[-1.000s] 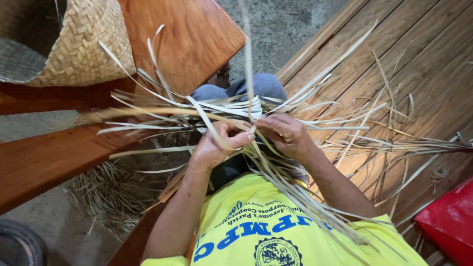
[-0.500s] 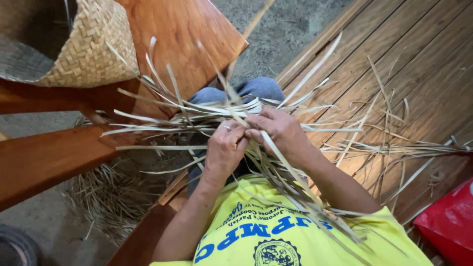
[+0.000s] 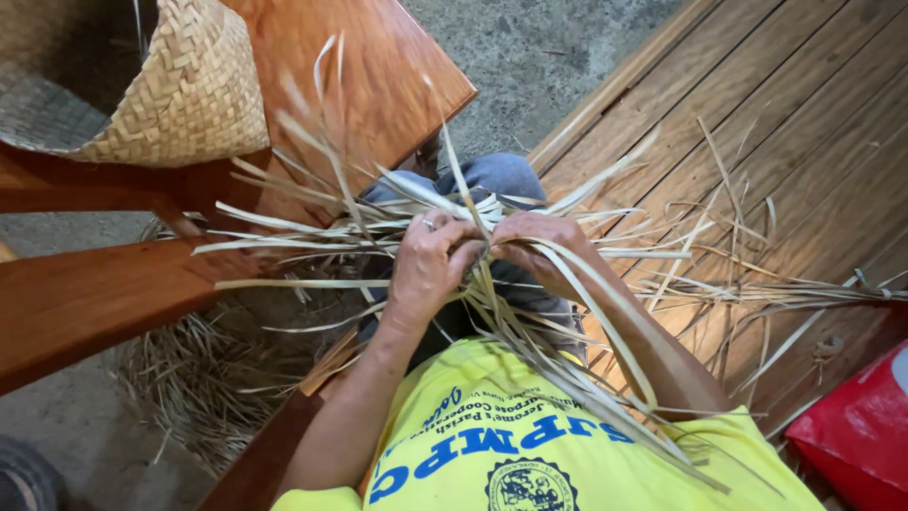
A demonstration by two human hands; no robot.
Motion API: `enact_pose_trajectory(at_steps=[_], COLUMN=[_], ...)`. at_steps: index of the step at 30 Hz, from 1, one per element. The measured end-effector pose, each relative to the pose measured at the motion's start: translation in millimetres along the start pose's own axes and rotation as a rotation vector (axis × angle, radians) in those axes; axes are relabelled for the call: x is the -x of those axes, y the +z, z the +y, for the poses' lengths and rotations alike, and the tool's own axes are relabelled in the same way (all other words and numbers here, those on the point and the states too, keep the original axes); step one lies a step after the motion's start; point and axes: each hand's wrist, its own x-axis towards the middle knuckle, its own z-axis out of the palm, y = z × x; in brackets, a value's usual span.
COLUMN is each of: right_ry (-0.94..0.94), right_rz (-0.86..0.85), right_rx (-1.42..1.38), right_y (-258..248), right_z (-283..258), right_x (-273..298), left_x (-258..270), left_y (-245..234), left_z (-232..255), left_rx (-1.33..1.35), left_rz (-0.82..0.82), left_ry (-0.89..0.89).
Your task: Weaving a basket by interlacing long strips of material
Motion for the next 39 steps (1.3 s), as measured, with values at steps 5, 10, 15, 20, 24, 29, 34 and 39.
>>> enact_pose_trajectory(at_steps=[5,10,15,20,24,29,34,39], right_ry=[-0.058,-0.035,0.048,0.067,-0.017,-0.275,-0.296,-0.242], right_rz=[0.028,-0.006,-0.077,-0.088,-0.058,0.08,0.104,0.151], right_rx=[0.034,0.019,0.048,0.178,0.198,0.264,0.281,0.223], right_y=[5.5,4.2,-0.8,1.5,4.7,16.1,16.4,13.2], right_z=[6.5,-12.4,-38.2,-38.8,-19.9,4.3,-23.6,-2.1], right_x=[0.3,-9.1,-14.5,-9.5,20.7,45.9,30.2,37.2], left_x=[10.7,19.6,28.1,36.5,31.1,27.1,23.2,25.1], left_y=[2.0,11.1,33.8,54.2,38.6,22.6,20.5,21.9], left_z=[24.2,44.1,38.4,29.1,24.3,23.7,30.9,27.2], left_rx=[0.172,0.1,0.062,-0.21,-0.044,0.387,0.403,0.421], left_rz=[0.067,0.151,0.248,0.264,0.202,0.111,0.118,0.102], left_ry=[-0.279,-0.286,-0.223,-0.031,-0.115,-0.287,-0.356,-0.429])
